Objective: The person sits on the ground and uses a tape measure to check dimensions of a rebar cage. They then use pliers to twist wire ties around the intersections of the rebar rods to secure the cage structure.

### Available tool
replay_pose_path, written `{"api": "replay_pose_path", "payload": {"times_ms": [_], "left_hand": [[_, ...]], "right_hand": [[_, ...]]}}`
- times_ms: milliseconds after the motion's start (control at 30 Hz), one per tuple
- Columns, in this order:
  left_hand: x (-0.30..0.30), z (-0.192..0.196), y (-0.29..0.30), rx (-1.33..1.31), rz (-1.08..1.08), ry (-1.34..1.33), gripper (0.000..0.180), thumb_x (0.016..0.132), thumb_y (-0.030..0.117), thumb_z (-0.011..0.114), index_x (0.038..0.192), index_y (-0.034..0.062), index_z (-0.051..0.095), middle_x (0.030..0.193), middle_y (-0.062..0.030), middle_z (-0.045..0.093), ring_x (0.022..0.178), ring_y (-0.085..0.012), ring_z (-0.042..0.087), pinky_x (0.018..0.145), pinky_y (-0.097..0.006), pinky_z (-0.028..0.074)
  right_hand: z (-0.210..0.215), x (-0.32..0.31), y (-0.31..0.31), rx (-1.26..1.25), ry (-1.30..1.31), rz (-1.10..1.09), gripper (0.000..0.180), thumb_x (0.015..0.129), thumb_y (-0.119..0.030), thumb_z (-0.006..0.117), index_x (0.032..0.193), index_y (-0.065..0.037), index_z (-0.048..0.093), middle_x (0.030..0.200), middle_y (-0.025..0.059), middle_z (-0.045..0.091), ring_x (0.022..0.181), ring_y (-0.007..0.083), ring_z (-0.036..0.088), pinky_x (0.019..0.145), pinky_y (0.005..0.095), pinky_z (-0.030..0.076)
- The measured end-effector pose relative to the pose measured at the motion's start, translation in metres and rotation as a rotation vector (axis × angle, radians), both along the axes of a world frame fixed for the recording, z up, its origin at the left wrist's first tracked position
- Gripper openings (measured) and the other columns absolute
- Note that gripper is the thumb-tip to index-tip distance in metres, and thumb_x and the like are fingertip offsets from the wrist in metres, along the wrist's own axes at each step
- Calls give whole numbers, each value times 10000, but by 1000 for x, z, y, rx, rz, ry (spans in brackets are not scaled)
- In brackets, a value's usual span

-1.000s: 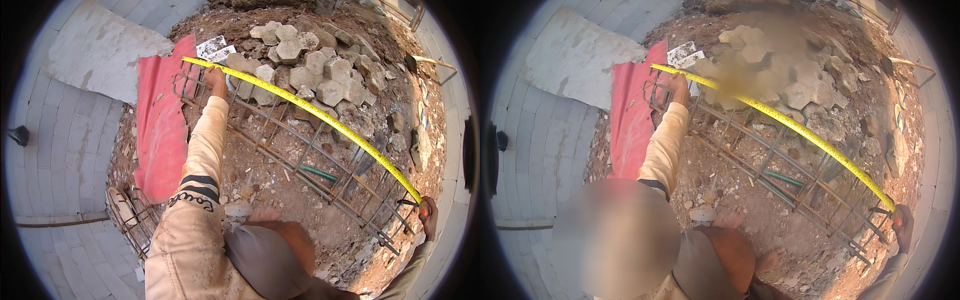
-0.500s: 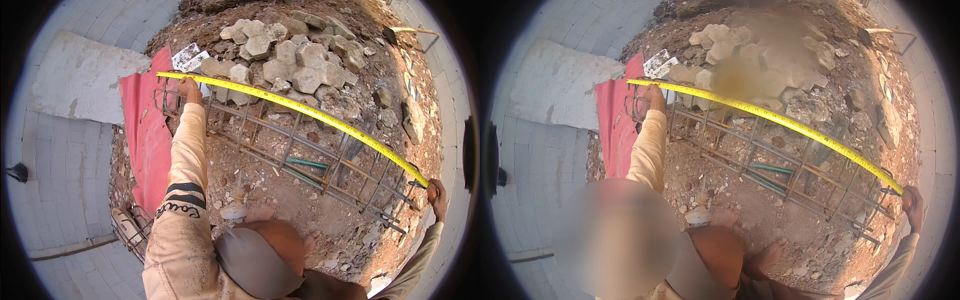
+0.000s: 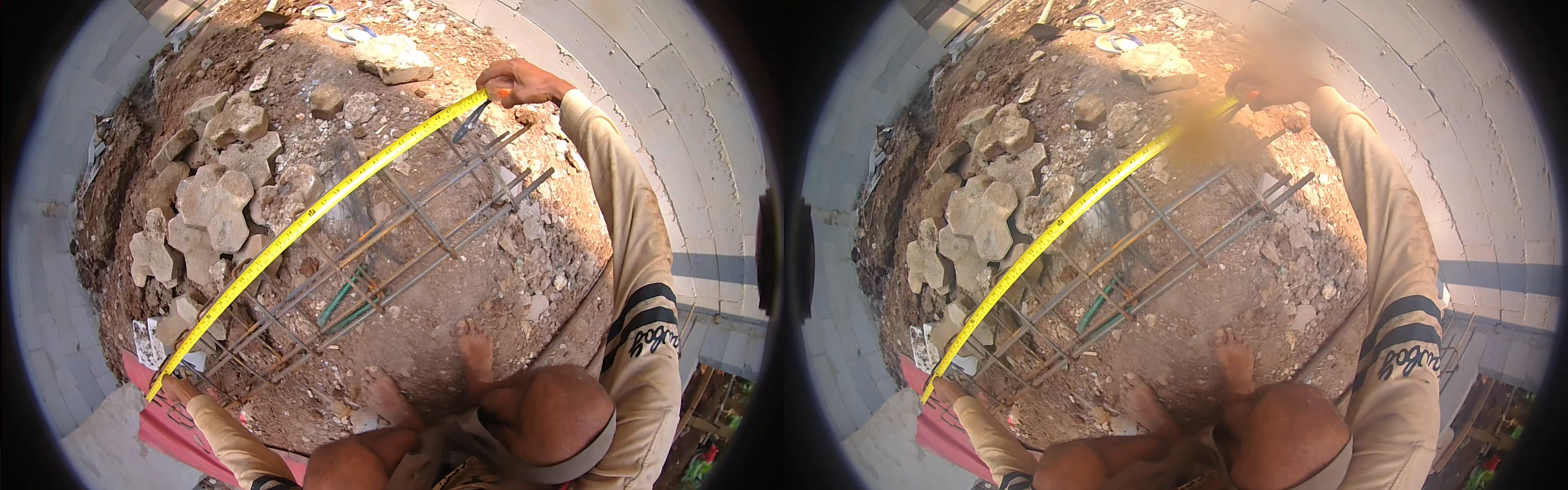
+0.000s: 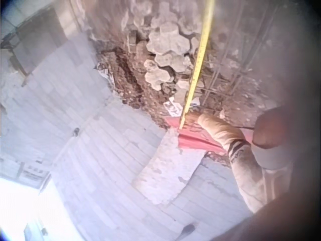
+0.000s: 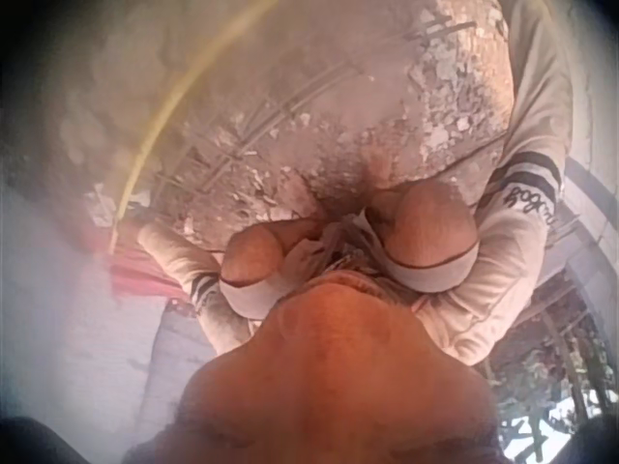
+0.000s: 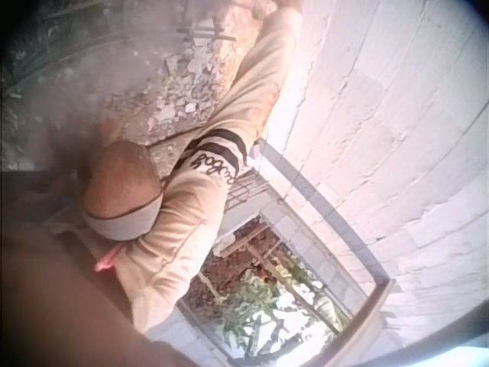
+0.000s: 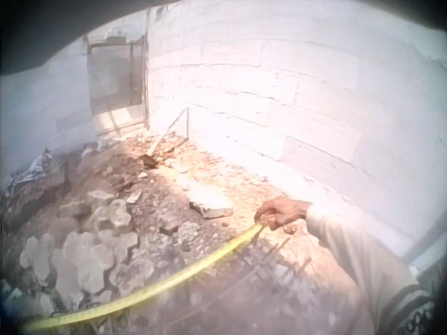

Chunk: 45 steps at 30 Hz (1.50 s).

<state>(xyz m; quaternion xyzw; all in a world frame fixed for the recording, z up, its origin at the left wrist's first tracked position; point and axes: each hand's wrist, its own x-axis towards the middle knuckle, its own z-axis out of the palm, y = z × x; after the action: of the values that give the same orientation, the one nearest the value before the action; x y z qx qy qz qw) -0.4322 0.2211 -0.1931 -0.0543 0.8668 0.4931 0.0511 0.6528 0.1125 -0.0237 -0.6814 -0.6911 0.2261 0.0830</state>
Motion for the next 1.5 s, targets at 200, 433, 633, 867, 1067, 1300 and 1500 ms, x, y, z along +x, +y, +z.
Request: {"api": "replay_pose_path", "payload": {"times_ms": [200, 433, 633, 867, 1067, 1300, 1500], "left_hand": [[-21, -2, 3, 177, -106, 57, 386, 862, 289, 770, 927, -90, 739, 941, -192, 732, 800, -310, 676, 710, -454, 545], [57, 7, -1, 58, -89, 105, 364, 871, 225, 729, 967, -124, 704, 1029, -224, 712, 876, -327, 669, 730, -471, 548], [-37, 0, 6, 82, 52, 45, 236, 903, 170, 664, 853, -60, 679, 854, -162, 687, 772, -325, 688, 630, -448, 541], [3, -12, -12, 124, -93, 54, 289, 837, 207, 763, 860, -75, 708, 860, -148, 700, 745, -298, 648, 651, -476, 538], [61, -3, -17, -98, -284, 231, 386, 885, 283, 676, 900, -96, 745, 829, -182, 744, 688, -337, 662, 622, -494, 524], [82, 15, -7, 134, -49, 212, 203, 832, 164, 750, 988, 34, 761, 968, -184, 779, 890, -334, 744, 836, -458, 573], [62, 17, -47, 239, -53, 178, 215, 832, 166, 764, 1025, 76, 740, 1038, -184, 766, 984, -325, 717, 919, -452, 535]], "right_hand": [[-9, 9, 12, 3, -27, -28, 634, 626, -81, 721, 1260, -91, 721, 1234, 103, 703, 1119, 282, 672, 1030, 430, 561], [-13, 8, 13, 50, -107, -41, 622, 622, -57, 694, 1242, -93, 722, 1223, 94, 671, 1125, 285, 654, 1018, 419, 553], [-14, -3, 12, 92, -86, -17, 637, 611, -41, 695, 1245, -98, 721, 1232, 93, 672, 1139, 296, 652, 1049, 434, 533], [-16, 23, 13, 25, -18, -53, 640, 610, -27, 719, 1247, -87, 716, 1249, 94, 673, 1158, 306, 645, 1083, 438, 521], [11, -9, 19, 43, 35, 73, 522, 667, -8, 669, 1189, -6, 698, 1190, 135, 692, 1147, 294, 665, 1047, 401, 512], [-24, 28, 10, 8, 242, -61, 286, 913, -38, 625, 1193, 15, 647, 1109, 85, 626, 1085, 221, 594, 1031, 361, 445], [-23, 14, 20, 6, 227, 16, 341, 863, 12, 568, 1196, 14, 637, 1107, 94, 622, 1086, 222, 596, 1034, 321, 431]]}}
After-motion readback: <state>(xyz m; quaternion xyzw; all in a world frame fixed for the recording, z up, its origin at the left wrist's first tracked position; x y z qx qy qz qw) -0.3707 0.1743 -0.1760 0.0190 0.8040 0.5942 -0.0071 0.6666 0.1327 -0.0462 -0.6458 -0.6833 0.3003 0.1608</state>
